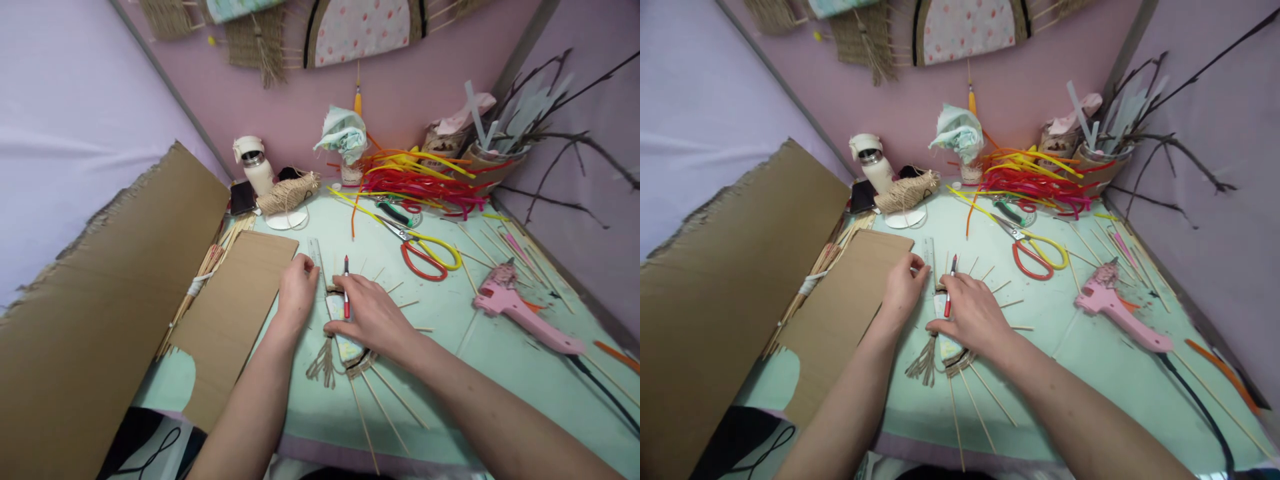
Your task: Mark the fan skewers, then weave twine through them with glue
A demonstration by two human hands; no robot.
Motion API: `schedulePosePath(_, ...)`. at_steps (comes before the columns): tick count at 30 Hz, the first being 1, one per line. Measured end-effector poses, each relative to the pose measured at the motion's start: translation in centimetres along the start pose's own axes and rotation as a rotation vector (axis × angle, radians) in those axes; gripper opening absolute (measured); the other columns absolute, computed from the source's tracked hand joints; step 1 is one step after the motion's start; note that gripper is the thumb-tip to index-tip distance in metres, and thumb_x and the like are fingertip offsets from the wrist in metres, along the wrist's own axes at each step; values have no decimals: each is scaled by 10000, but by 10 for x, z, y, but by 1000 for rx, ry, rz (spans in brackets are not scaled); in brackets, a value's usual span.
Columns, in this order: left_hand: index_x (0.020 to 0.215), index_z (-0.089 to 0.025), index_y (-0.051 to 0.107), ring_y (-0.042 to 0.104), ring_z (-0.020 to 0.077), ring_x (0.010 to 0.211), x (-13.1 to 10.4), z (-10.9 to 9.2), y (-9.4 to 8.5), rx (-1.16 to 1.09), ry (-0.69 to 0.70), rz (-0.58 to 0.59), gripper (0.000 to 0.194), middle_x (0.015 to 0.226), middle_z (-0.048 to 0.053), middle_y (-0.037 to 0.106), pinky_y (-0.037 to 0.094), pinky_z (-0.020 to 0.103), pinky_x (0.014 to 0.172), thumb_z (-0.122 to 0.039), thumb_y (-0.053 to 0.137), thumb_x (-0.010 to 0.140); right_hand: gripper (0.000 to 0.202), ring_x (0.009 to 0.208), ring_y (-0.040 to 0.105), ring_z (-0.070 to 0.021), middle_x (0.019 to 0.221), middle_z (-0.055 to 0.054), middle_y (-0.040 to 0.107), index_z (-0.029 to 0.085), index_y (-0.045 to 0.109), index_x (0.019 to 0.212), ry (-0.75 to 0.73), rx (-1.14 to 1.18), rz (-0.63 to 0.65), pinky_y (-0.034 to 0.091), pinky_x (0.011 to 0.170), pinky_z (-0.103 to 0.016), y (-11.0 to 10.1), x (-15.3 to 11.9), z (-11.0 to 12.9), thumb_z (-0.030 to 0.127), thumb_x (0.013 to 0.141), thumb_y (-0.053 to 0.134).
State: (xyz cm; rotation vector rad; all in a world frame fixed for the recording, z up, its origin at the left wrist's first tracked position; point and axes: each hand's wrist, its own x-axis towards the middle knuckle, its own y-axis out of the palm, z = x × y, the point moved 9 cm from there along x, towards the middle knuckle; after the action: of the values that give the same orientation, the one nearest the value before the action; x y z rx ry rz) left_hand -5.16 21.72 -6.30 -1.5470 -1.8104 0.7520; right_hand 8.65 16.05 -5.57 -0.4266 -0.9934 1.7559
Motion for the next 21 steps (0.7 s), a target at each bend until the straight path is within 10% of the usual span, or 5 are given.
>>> schedulePosePath(10,776,-194,532,572,154,684,0,3,3,-13,-14,6,25,764,12,620,398,262,649,-185,544,797,267,988,646,-227,1051,-77,704,205,583,1141,27,221,-183,479,847,-363,-15,1,-9,205,954,393)
schedulePosePath(18,770,-196,531,557,156,671,-1,0,1,6,-4,6,36,743,12,615,387,266,647,-177,550,794,266,981,661,-214,1058,-66,725,203,684,1048,59,366,-322,485,870,-332,-45,-1,-16,351,924,502)
schedulePosePath(21,762,-196,529,559,159,686,-2,-2,1,6,5,10,50,738,11,614,391,269,660,-164,552,792,248,867,674,-195,959,-45,742,209,712,956,91,380,-196,497,766,-301,-64,2,-9,345,911,509)
